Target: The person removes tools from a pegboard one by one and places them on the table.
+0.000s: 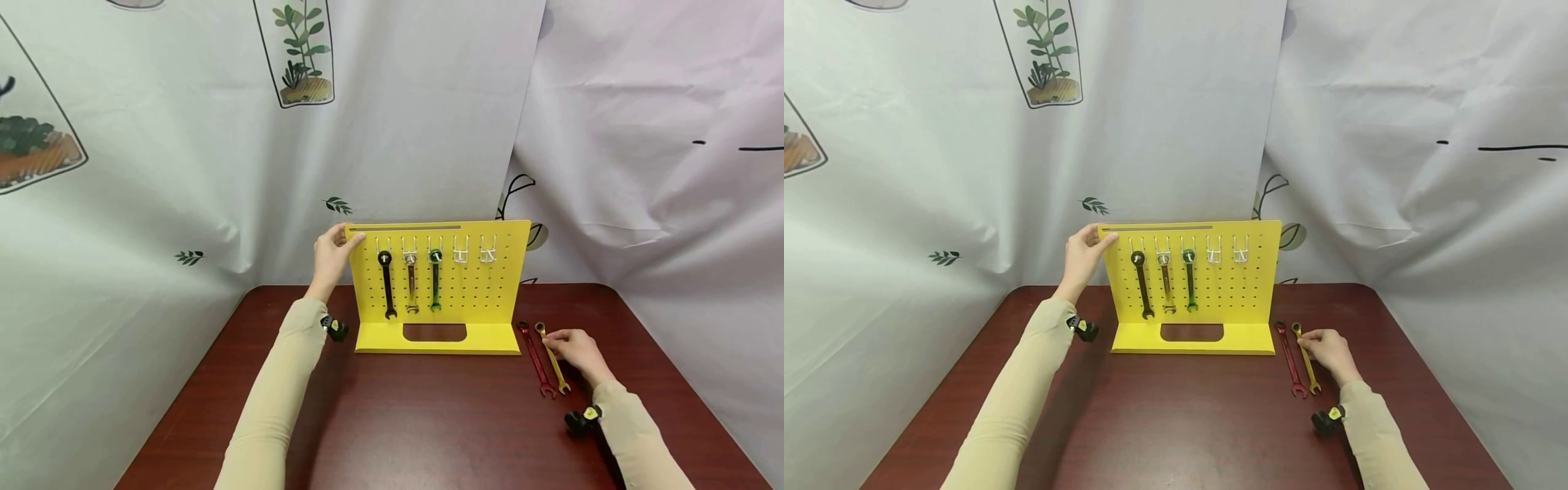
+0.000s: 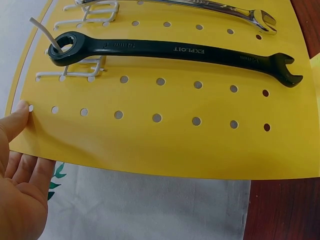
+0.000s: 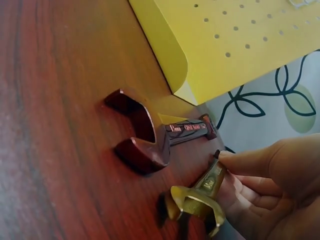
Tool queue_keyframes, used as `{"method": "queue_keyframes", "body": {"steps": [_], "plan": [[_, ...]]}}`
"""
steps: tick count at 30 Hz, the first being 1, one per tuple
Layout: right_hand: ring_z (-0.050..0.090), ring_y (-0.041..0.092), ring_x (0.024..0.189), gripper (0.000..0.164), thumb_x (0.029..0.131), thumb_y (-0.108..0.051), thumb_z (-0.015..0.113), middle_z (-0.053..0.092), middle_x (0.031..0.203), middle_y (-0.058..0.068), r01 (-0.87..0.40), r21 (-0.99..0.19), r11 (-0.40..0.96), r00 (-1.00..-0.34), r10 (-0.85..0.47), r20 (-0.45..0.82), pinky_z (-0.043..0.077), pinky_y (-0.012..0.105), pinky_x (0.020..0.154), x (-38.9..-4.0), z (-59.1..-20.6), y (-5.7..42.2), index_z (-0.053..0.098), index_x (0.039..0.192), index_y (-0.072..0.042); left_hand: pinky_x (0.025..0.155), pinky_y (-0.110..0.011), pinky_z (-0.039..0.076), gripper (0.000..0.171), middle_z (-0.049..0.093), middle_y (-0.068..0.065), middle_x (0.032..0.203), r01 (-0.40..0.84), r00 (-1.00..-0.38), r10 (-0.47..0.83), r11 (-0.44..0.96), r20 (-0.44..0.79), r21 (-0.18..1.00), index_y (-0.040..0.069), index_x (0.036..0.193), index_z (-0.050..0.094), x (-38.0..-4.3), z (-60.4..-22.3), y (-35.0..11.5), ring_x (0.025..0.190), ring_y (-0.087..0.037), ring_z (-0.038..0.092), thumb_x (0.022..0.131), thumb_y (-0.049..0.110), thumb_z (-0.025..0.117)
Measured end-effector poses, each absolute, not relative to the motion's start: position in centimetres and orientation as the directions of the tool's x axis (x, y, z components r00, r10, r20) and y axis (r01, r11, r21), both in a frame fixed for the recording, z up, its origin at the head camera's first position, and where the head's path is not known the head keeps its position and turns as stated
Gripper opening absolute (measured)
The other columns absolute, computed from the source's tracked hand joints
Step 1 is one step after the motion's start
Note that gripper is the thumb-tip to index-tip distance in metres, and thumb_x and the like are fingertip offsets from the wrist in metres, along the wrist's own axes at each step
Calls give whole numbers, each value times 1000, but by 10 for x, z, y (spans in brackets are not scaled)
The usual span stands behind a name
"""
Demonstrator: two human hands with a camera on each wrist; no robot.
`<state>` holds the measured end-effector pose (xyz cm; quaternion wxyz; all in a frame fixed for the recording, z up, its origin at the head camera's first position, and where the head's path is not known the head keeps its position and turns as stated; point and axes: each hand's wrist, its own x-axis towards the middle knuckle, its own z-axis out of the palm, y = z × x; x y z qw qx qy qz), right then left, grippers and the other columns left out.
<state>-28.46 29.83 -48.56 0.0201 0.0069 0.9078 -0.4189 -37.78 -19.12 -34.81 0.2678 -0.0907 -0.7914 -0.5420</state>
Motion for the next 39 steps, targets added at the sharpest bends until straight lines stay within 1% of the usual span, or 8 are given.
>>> {"method": "queue_keyframes", "body": {"steps": [6, 10, 14, 18, 26, 33, 39], "plan": [[69, 24, 75, 34, 100, -17, 62, 69, 100, 24, 26, -743, 669, -999, 1, -34, 58, 40, 68, -284, -484, 297, 66, 114, 14, 85, -36, 56, 48, 74, -11, 108, 432, -838, -148, 406, 525, 805, 6, 124, 70, -379, -349, -191, 97, -22, 68, 89, 38, 78], [68, 21, 72, 31, 99, -16, 63, 70, 97, 22, 29, -739, 673, -999, 1, -37, 58, 38, 65, -285, -483, 296, 68, 110, 13, 83, -35, 56, 48, 74, -10, 107, 435, -838, -146, 402, 526, 806, 7, 123, 70, -379, -348, -192, 95, -22, 68, 89, 39, 79], [67, 17, 68, 27, 97, -14, 64, 71, 92, 17, 37, -732, 680, -999, 15, -37, 56, 33, 63, -286, -482, 296, 71, 105, 11, 82, -35, 55, 48, 74, -10, 105, 435, -837, -149, 400, 526, 806, 7, 123, 70, -379, -348, -193, 95, -21, 67, 89, 40, 79], [67, 17, 67, 25, 96, -12, 65, 71, 90, 16, 46, -737, 674, -999, 25, -39, 58, 34, 63, -286, -483, 294, 70, 103, 12, 82, -36, 55, 48, 74, -11, 104, 438, -835, -148, 406, 530, 802, 6, 123, 70, -379, -348, -193, 95, -22, 67, 89, 39, 79], [69, 18, 67, 24, 96, -10, 65, 71, 90, 17, 61, -744, 666, -998, 36, -49, 60, 35, 63, -286, -483, 294, 69, 102, 13, 88, -40, 55, 50, 73, -13, 108, 445, -832, -144, 404, 536, 799, 4, 126, 68, -379, -349, -192, 99, -25, 68, 89, 36, 79], [69, 18, 67, 25, 96, -11, 65, 70, 90, 18, 69, -742, 666, -998, 40, -56, 60, 36, 63, -286, -483, 295, 69, 103, 13, 79, -35, 54, 44, 74, -11, 101, 455, -825, -140, 410, 548, 790, 6, 121, 71, -378, -348, -191, 92, -23, 68, 90, 36, 78], [70, 20, 70, 26, 96, -12, 65, 71, 91, 18, 69, -747, 662, -998, 36, -60, 60, 37, 66, -286, -483, 296, 69, 104, 12, 83, -39, 54, 47, 72, -12, 103, 445, -833, -144, 400, 534, 802, 6, 123, 70, -378, -348, -191, 96, -24, 66, 89, 37, 79]]}}
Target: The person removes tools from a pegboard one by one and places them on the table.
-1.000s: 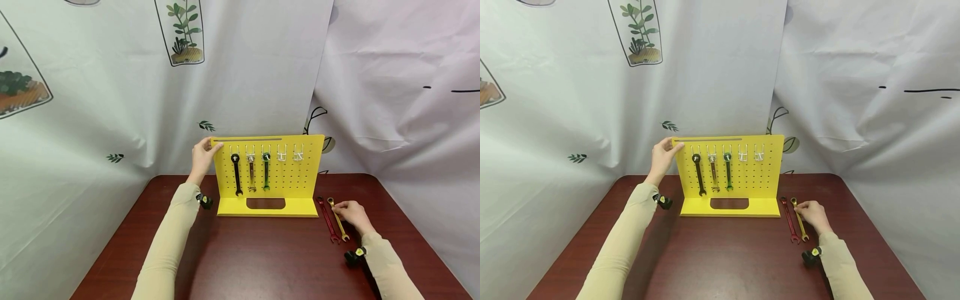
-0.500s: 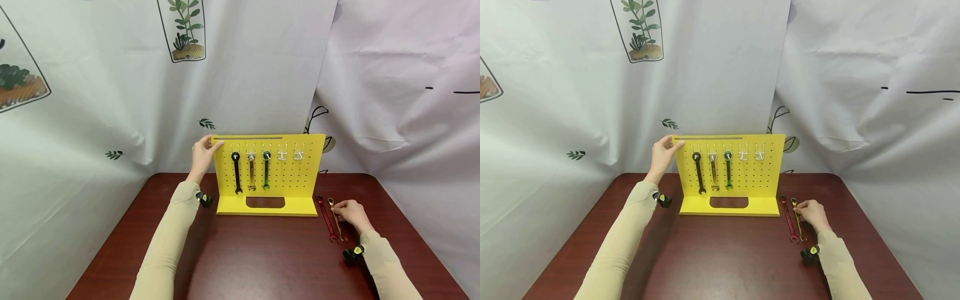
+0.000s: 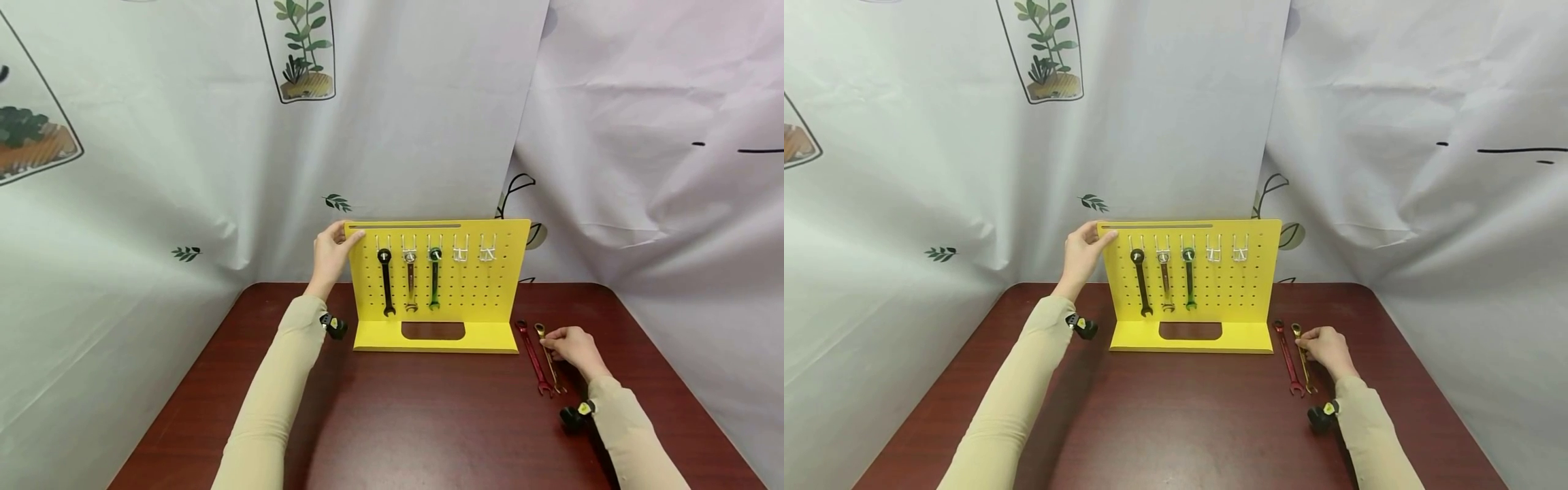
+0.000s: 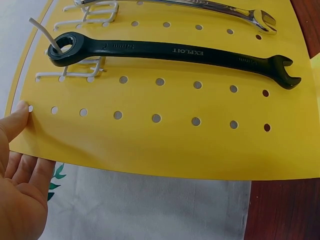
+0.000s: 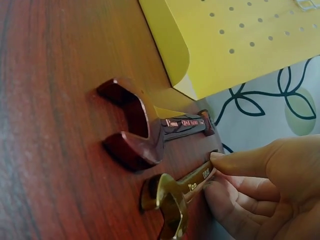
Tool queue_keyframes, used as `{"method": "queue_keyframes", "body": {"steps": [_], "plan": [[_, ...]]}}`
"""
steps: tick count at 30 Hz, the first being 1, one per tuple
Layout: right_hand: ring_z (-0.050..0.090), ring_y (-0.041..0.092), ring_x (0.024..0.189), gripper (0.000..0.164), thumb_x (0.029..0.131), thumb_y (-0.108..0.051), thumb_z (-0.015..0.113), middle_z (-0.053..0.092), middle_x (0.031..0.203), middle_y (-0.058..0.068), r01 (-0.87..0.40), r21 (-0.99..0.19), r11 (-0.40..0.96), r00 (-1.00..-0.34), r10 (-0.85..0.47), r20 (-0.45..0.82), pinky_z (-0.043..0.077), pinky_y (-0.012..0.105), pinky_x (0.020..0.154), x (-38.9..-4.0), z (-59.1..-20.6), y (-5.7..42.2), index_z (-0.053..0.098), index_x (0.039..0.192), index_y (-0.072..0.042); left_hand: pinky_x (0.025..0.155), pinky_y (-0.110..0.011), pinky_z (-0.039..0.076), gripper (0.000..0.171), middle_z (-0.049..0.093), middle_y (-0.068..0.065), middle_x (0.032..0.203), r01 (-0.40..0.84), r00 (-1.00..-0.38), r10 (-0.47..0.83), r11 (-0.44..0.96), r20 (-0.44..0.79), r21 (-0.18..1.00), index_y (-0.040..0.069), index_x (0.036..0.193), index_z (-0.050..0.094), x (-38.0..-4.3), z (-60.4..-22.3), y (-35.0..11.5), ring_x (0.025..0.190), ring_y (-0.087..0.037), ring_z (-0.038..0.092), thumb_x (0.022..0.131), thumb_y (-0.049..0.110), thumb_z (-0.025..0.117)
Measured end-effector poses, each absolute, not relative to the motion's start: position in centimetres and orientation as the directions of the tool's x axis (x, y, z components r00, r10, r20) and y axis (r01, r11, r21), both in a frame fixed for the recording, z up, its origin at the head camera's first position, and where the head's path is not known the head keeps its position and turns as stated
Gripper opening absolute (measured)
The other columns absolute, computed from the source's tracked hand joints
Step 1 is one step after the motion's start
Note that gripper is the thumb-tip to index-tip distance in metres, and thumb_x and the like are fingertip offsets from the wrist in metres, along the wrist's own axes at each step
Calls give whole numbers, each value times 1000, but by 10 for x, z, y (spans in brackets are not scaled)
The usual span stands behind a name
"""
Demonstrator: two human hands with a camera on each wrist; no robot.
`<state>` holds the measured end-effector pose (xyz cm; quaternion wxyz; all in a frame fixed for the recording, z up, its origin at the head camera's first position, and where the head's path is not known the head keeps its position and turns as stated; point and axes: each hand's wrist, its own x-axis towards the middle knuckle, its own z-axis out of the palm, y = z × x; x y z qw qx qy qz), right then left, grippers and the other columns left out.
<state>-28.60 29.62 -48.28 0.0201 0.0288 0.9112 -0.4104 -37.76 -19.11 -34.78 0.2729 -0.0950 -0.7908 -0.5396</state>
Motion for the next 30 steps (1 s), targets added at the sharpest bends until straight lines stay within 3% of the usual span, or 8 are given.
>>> {"method": "queue_keyframes", "body": {"steps": [7, 19, 27, 30], "plan": [[70, 21, 73, 30, 96, -16, 67, 71, 94, 18, 54, -737, 674, -998, 23, -52, 60, 39, 68, -285, -480, 298, 69, 106, 12, 87, -39, 55, 49, 73, -12, 109, 425, -845, -149, 396, 514, 814, 6, 126, 69, -377, -349, -192, 100, -24, 66, 89, 38, 78], [62, 20, 75, 34, 96, -22, 69, 69, 87, 10, 14, -733, 680, -1000, 13, -7, 54, 30, 63, -289, -469, 289, 69, 112, 8, 84, -38, 56, 45, 74, -12, 107, 437, -837, -149, 395, 526, 808, 7, 124, 70, -377, -350, -193, 97, -24, 68, 90, 35, 78], [68, 30, 85, 37, 97, -24, 69, 72, 102, 22, -53, -740, 670, -999, -33, 42, 58, 39, 72, -289, -451, 272, 67, 118, 7, 87, -39, 56, 54, 73, -13, 112, 425, -848, -139, 395, 511, 814, 4, 131, 66, -376, -348, -192, 100, -25, 68, 90, 37, 78], [68, 32, 87, 38, 97, -26, 70, 73, 103, 21, -80, -739, 669, -997, -45, 67, 57, 38, 71, -291, -446, 264, 68, 119, 5, 85, -38, 56, 53, 73, -13, 110, 428, -849, -137, 388, 511, 816, 5, 130, 66, -376, -348, -193, 99, -24, 68, 90, 37, 78]]}}
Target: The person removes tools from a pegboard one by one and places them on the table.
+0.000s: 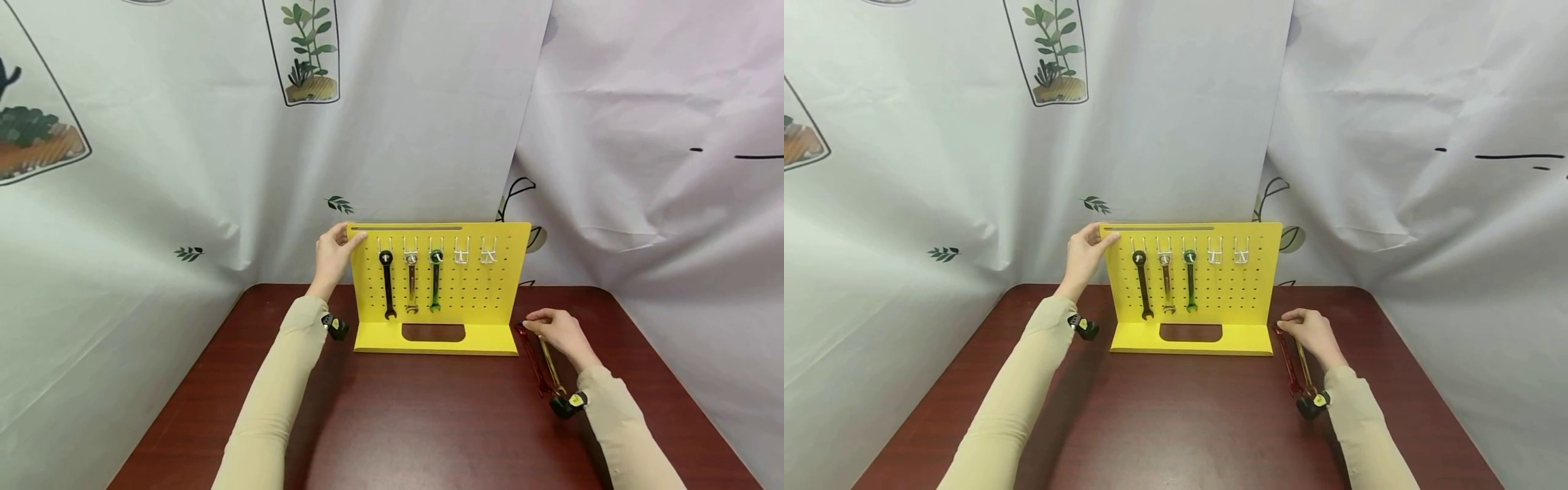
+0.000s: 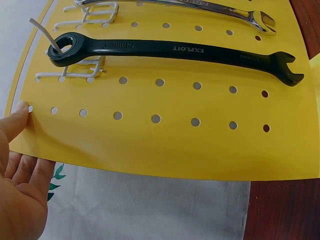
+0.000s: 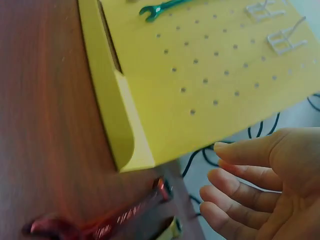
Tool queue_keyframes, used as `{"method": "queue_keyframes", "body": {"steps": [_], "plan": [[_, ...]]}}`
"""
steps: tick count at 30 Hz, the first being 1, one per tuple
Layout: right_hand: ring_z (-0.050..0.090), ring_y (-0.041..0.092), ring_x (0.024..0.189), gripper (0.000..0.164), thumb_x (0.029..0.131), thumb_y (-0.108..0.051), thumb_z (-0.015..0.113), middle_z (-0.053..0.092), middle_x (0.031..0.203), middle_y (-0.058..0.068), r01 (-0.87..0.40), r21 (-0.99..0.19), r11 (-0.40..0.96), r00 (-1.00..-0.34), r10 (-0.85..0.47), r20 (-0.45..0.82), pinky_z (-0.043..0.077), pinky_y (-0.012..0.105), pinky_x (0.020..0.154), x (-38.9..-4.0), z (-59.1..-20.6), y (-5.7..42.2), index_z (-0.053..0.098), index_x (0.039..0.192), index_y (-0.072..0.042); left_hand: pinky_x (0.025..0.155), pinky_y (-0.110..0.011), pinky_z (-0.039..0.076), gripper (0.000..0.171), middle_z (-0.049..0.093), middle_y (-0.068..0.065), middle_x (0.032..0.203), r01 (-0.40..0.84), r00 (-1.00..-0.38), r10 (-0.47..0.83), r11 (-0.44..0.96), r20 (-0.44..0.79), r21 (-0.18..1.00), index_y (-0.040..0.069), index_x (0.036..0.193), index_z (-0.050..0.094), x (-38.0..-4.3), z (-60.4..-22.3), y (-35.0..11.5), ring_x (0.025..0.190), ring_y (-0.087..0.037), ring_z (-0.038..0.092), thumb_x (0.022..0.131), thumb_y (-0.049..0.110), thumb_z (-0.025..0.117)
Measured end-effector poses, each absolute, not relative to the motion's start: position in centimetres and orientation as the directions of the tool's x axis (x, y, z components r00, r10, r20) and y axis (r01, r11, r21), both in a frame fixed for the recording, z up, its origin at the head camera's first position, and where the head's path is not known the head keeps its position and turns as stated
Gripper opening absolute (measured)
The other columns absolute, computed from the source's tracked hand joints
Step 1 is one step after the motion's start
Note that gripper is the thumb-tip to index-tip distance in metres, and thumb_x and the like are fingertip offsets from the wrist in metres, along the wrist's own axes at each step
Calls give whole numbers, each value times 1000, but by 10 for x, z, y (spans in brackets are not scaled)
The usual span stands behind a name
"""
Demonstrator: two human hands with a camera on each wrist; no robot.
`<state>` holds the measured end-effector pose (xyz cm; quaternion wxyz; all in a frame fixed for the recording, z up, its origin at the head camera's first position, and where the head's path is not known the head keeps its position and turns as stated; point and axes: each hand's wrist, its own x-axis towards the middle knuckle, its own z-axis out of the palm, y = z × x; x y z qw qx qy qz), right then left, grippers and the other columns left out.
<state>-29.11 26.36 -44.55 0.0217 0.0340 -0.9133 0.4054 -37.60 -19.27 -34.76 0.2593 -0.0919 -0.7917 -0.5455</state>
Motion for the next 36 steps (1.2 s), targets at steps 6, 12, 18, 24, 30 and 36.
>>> {"method": "queue_keyframes", "body": {"steps": [6, 12, 18, 24, 30, 36], "plan": [[68, 35, 87, 36, 97, -25, 69, 73, 105, 22, -115, -763, 636, -993, -66, 95, 57, 41, 72, -297, -434, 245, 68, 120, 3, 83, -35, 56, 48, 73, -11, 106, 433, -847, -136, 382, 514, 816, 6, 125, 69, -377, -347, -193, 96, -22, 67, 89, 37, 78], [65, 38, 90, 36, 99, -25, 67, 70, 110, 24, -127, -778, 615, -992, -84, 96, 57, 43, 73, -306, -427, 220, 67, 123, 1, 83, -37, 55, 48, 73, -11, 107, 431, -845, -148, 380, 514, 819, 7, 126, 69, -375, -347, -196, 96, -22, 66, 89, 36, 78], [66, 34, 102, 37, 98, -28, 68, 69, 119, 20, -167, -776, 609, -986, -116, 121, 56, 43, 83, -314, -425, 195, 68, 124, -1, 87, -38, 56, 49, 73, -12, 109, 436, -842, -140, 392, 521, 810, 5, 127, 68, -376, -347, -194, 99, -24, 67, 90, 36, 78], [63, 35, 112, 37, 98, -26, 68, 69, 122, 17, -216, -804, 553, -976, -155, 155, 52, 50, 94, -320, -424, 173, 67, 127, -3, 85, -36, 56, 47, 73, -12, 108, 438, -843, -141, 381, 519, 815, 5, 126, 68, -378, -347, -192, 96, -23, 68, 90, 34, 78], [64, 34, 112, 36, 98, -22, 69, 68, 123, 17, -245, -845, 476, -968, -168, 187, 51, 50, 96, -322, -420, 152, 66, 128, -2, 86, -39, 56, 49, 73, -13, 110, 434, -842, -141, 397, 521, 809, 5, 127, 68, -377, -347, -192, 99, -24, 68, 90, 36, 78], [64, 33, 113, 39, 98, -22, 69, 67, 125, 16, -255, -857, 448, -966, -166, 200, 51, 50, 96, -328, -417, 136, 64, 131, -3, 83, -37, 56, 49, 73, -12, 108, 440, -838, -140, 398, 527, 805, 5, 127, 68, -378, -348, -192, 96, -24, 68, 90, 37, 78]]}}
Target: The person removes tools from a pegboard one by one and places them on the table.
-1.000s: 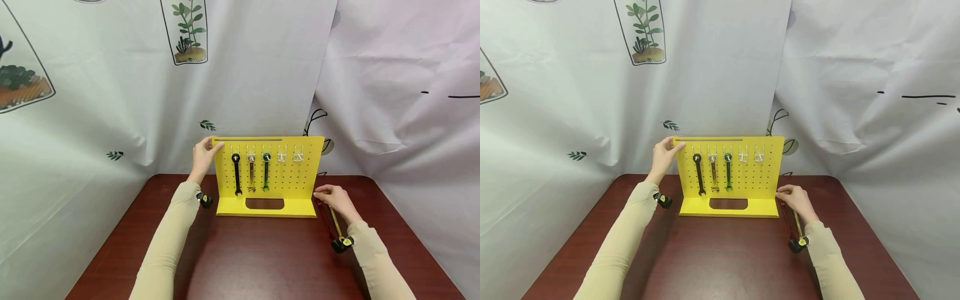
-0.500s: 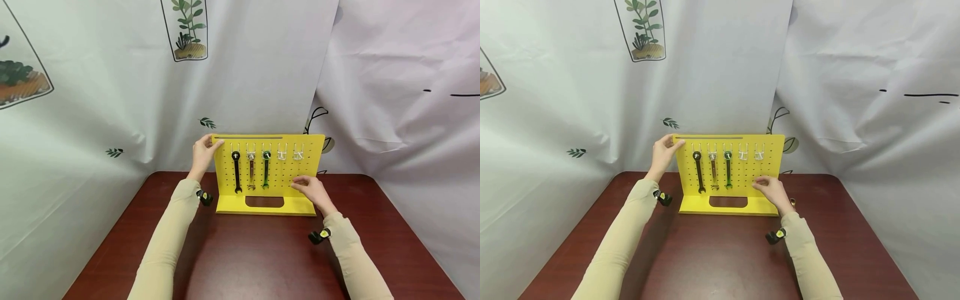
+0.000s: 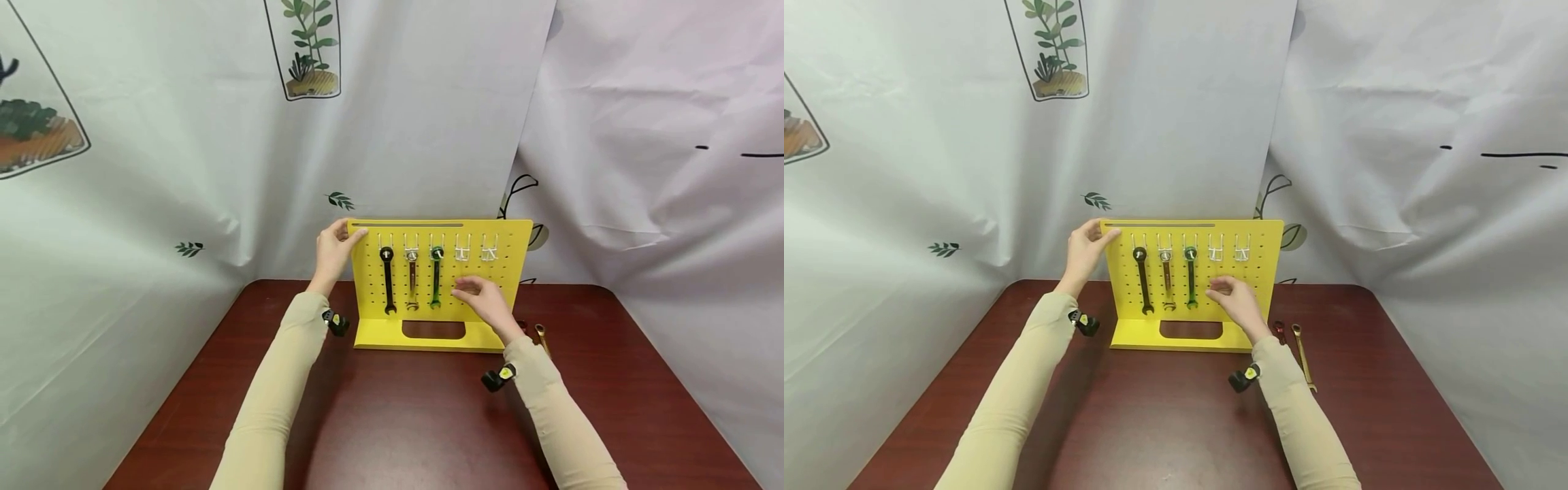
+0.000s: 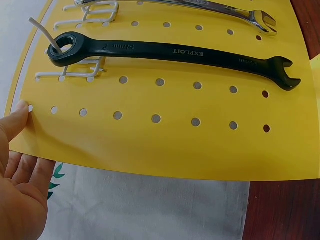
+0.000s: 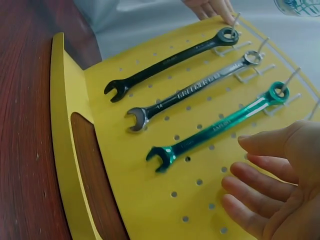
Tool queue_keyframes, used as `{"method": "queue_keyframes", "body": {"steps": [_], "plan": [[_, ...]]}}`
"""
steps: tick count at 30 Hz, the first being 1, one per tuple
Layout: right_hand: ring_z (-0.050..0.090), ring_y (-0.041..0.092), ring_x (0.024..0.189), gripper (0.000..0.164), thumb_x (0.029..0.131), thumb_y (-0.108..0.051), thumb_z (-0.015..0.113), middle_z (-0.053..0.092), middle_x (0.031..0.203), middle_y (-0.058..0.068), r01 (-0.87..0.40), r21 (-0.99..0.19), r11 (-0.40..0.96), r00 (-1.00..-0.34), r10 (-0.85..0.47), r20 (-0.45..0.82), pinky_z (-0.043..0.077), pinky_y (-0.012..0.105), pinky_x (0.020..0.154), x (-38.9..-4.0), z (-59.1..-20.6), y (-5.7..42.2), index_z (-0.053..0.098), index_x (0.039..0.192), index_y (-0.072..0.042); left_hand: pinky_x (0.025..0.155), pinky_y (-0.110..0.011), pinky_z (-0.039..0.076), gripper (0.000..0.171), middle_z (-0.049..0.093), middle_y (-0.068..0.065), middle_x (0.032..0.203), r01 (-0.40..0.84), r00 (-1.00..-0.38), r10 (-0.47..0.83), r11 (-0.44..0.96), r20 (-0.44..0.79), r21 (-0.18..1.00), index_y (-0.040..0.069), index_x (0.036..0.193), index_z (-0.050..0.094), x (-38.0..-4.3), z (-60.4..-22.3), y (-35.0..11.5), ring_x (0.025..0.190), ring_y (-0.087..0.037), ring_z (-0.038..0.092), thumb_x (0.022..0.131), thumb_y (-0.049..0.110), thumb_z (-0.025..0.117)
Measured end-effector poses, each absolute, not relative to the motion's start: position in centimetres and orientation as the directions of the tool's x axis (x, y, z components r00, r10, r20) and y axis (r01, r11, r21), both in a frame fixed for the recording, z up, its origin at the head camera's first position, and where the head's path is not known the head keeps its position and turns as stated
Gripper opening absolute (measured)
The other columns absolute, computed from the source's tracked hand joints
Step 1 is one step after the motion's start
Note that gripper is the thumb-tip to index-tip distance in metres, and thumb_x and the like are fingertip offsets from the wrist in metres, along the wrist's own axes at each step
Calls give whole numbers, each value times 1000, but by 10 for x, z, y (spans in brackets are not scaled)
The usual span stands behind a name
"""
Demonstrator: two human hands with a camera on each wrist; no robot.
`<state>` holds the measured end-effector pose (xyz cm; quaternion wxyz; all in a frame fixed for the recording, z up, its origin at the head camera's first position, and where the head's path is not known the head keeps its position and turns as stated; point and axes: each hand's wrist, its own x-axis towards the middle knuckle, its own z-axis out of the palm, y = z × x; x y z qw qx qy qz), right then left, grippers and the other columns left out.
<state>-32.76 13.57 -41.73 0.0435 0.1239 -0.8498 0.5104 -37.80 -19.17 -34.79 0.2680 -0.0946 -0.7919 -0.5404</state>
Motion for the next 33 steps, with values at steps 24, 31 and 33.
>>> {"method": "queue_keyframes", "body": {"steps": [24, 31, 33], "plan": [[61, 30, 116, 45, 96, -31, 71, 67, 125, 13, -227, -917, 328, -969, -171, 178, 50, 47, 100, -348, -412, 103, 62, 132, -6, 82, -35, 54, 49, 73, -11, 107, 435, -842, -142, 392, 520, 811, 6, 127, 68, -378, -346, -190, 96, -22, 66, 90, 37, 77], [61, 32, 118, 51, 96, -34, 71, 66, 127, 17, -234, -921, 312, -966, -185, 183, 49, 46, 102, -351, -411, 97, 59, 135, -2, 78, -32, 54, 47, 73, -9, 106, 429, -844, -148, 389, 515, 815, 7, 125, 69, -376, -348, -190, 94, -20, 67, 90, 37, 77], [61, 32, 119, 55, 96, -36, 71, 66, 128, 17, -227, -930, 288, -966, -184, 179, 49, 46, 103, -352, -411, 97, 58, 136, -1, 78, -33, 54, 47, 73, -10, 105, 434, -842, -145, 388, 519, 813, 6, 125, 69, -377, -348, -190, 93, -21, 67, 90, 37, 77]]}}
